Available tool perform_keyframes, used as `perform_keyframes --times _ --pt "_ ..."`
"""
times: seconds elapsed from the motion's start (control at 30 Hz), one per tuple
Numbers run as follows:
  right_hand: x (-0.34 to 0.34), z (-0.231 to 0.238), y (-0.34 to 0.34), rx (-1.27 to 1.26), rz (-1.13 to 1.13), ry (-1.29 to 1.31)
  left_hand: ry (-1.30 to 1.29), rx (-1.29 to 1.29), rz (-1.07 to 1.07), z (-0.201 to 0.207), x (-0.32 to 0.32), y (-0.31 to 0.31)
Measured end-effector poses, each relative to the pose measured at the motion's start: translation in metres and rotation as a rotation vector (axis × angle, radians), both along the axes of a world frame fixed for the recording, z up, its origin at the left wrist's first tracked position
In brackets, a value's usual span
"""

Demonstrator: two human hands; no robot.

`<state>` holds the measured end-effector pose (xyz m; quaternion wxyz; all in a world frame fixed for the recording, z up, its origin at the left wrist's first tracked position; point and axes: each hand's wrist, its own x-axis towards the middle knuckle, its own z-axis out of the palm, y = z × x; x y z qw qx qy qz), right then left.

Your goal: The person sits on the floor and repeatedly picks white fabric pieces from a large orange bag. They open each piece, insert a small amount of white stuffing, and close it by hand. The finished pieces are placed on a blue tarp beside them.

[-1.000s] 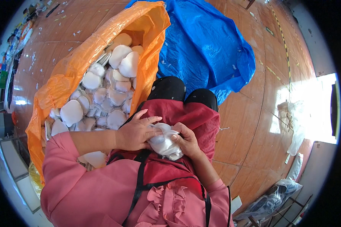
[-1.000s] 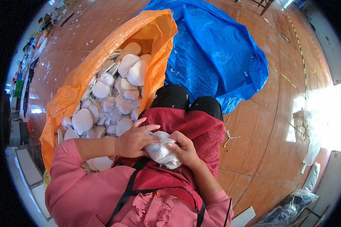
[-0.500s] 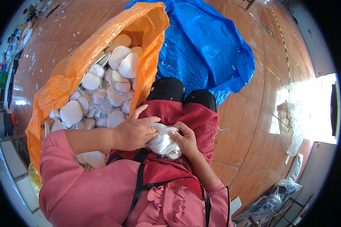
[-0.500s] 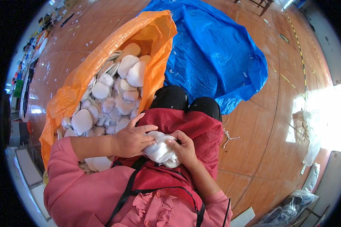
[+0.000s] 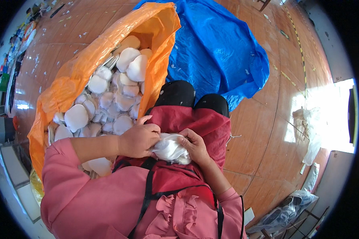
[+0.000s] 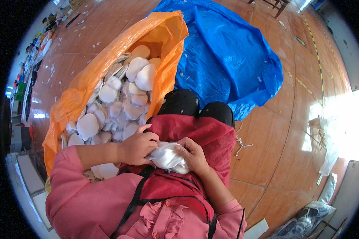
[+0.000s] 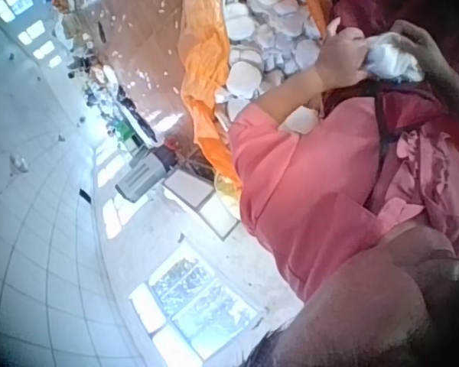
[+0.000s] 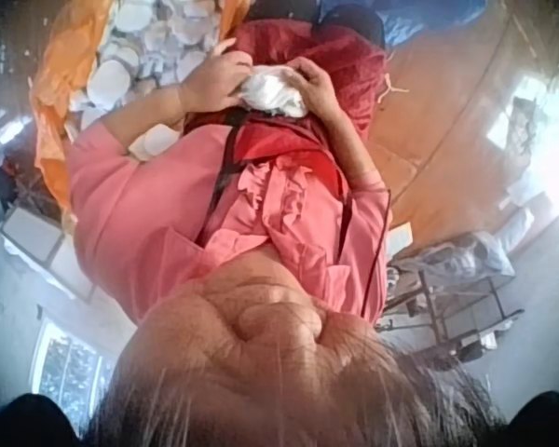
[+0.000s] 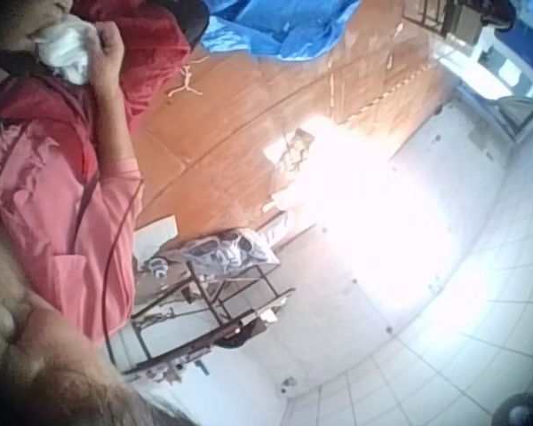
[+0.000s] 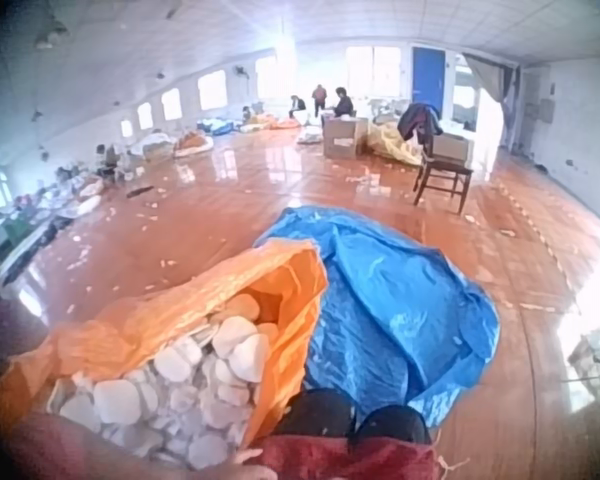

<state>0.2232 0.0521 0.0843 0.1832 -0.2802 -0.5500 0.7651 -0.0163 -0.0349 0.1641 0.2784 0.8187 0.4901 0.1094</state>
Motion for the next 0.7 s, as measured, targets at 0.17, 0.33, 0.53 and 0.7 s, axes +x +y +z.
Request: perform_keyframes --times 0.17,0.33,0.53,0.7 --pt "-0.001 -0.006 -0.004 -0.12 -0.021 0.001 -0.292 -0.15 0.038 -0.021 -0.002 -0.006" --pt "-0.002 -0.006 -0.006 -0.153 -0.049 0.029 -0.342 -0.22 0.007 -0.013 -0.001 0.006" --pt "0.0 -0.011 -0.007 -0.121 -0.052 -0.004 -0.017 -0.168 -0.12 0.012 0.0 0.018" --pt "-0.004 -0.005 -0.009 -0.142 -0.007 -0.025 -0.131 -0.338 -0.083 0.006 -0.003 0.015"
